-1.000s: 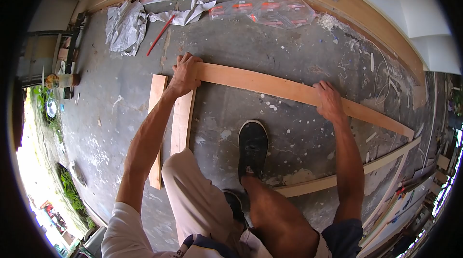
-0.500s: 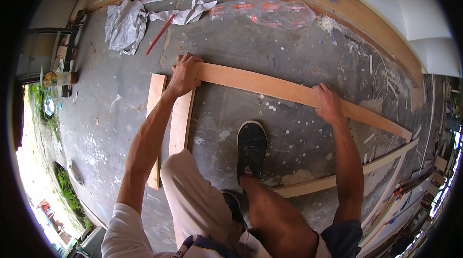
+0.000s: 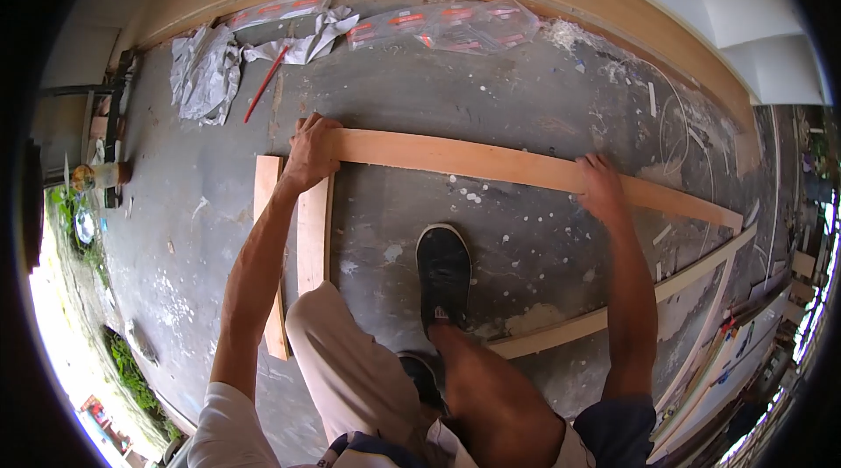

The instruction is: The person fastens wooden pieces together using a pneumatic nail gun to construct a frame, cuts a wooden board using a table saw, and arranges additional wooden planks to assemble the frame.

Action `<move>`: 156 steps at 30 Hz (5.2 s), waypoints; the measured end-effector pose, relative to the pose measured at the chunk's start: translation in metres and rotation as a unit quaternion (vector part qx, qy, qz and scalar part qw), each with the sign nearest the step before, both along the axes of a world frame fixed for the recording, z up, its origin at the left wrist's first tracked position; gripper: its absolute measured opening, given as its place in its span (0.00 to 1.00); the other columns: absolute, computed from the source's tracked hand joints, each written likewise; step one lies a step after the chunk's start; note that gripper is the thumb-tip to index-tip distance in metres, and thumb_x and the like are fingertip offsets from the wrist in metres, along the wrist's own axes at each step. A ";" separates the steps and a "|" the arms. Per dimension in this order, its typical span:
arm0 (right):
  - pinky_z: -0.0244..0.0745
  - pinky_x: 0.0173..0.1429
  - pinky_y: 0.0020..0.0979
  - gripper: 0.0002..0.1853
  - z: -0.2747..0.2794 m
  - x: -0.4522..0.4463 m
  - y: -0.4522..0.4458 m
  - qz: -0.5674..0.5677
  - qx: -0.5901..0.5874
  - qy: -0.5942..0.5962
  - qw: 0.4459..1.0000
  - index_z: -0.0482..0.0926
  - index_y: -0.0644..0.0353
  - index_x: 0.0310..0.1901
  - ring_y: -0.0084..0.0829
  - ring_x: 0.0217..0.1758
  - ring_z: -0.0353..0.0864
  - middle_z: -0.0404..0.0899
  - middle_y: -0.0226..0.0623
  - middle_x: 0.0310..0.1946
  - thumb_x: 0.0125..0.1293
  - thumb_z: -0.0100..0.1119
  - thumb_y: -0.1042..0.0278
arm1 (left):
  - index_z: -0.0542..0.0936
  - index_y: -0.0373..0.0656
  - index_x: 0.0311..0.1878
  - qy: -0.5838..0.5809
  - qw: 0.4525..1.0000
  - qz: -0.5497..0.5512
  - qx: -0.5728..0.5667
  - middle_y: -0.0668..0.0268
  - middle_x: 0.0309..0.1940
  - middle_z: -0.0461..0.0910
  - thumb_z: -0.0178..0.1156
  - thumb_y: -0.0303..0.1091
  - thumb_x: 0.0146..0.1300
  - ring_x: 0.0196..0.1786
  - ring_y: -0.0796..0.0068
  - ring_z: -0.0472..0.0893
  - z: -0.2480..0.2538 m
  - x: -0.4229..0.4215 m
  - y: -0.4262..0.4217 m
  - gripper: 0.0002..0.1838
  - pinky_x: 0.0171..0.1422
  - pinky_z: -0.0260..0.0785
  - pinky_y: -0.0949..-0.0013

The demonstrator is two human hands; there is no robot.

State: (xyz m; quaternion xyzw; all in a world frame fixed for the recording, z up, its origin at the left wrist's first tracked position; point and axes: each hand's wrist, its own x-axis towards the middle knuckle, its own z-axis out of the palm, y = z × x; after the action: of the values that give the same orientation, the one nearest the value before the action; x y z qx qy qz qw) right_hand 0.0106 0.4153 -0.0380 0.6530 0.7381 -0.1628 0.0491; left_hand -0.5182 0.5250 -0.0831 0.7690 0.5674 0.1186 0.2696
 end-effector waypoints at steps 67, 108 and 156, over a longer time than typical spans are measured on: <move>0.77 0.57 0.44 0.32 -0.003 0.001 0.007 0.025 0.030 -0.009 0.999 0.79 0.63 0.48 0.49 0.54 0.79 0.79 0.42 0.46 0.35 0.79 0.71 | 0.84 0.45 0.49 -0.371 0.906 0.056 -0.194 0.73 0.33 0.81 0.73 0.26 0.47 0.40 0.80 0.76 -0.026 -0.023 0.038 0.22 0.51 0.69 0.71; 0.74 0.61 0.43 0.38 0.010 -0.066 0.026 0.025 0.038 0.087 0.995 0.77 0.62 0.56 0.44 0.58 0.76 0.75 0.39 0.52 0.39 0.80 0.63 | 0.74 0.45 0.55 -0.417 0.882 0.087 -0.201 0.66 0.40 0.84 0.74 0.25 0.50 0.45 0.76 0.80 -0.034 -0.026 0.029 0.28 0.55 0.72 0.69; 0.73 0.59 0.42 0.39 0.094 -0.116 -0.242 -0.245 0.020 0.282 0.927 0.71 0.63 0.62 0.46 0.57 0.75 0.74 0.47 0.55 0.48 0.78 0.62 | 0.66 0.50 0.73 -0.135 0.947 0.292 -0.027 0.53 0.64 0.72 0.75 0.53 0.54 0.70 0.51 0.66 0.089 -0.020 -0.140 0.46 0.74 0.57 0.48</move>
State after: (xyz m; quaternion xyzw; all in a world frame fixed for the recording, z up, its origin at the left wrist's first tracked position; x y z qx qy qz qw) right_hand -0.1053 0.1733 0.0563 0.7415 0.5416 -0.3325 -0.2151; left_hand -0.5387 0.3846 0.0054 0.5390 0.7284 0.2790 0.3180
